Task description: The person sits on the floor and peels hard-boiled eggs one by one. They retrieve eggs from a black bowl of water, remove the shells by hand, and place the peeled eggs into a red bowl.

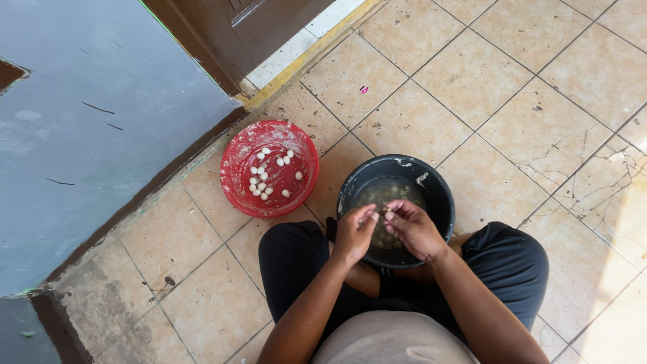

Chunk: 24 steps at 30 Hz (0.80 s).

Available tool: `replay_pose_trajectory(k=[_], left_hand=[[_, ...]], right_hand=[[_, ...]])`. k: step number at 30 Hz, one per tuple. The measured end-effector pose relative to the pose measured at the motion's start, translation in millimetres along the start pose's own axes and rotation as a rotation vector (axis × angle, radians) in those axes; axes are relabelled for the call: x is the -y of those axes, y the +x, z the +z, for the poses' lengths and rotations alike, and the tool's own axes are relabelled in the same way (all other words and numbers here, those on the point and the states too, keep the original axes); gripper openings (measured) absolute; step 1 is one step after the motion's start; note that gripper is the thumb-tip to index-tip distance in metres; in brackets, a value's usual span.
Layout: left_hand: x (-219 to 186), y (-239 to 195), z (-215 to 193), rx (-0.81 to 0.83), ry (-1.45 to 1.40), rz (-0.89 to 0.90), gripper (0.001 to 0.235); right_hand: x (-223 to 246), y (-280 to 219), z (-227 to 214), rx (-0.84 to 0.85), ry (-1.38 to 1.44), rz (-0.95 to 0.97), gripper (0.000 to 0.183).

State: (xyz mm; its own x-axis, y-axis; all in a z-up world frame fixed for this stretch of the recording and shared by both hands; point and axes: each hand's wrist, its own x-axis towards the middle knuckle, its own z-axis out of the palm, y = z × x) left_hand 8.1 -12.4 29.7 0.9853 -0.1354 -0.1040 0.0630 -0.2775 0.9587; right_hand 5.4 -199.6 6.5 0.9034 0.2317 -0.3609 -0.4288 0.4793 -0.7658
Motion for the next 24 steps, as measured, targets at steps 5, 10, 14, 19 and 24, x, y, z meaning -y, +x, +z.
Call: replay_pose_trajectory(k=[5,10,14,19,24], left_hand=[[-28,-7,20,0.053,-0.257,0.145,0.034],[-45,-13,27,-0.010,-0.342,0.228,0.032],[-48,-21,30,-0.092,-0.291,0.287,0.029],[-39,-22,27,-0.040,-0.321,0.274,0.027],[-26,-15,24,0.129,-0.836,-0.072,0.027]], right_hand=[[41,-31,19,-0.007,-0.311,-0.215,0.021],[51,-48,39,-0.164,-0.628,-0.393,0.022],[53,-51,48,-0.253,-0.804,-0.494,0.020],[57,-51,48,-0.299,-0.896,-0.352,0.016],[55,-45,35,-0.100,-0.542,-0.364,0.011]])
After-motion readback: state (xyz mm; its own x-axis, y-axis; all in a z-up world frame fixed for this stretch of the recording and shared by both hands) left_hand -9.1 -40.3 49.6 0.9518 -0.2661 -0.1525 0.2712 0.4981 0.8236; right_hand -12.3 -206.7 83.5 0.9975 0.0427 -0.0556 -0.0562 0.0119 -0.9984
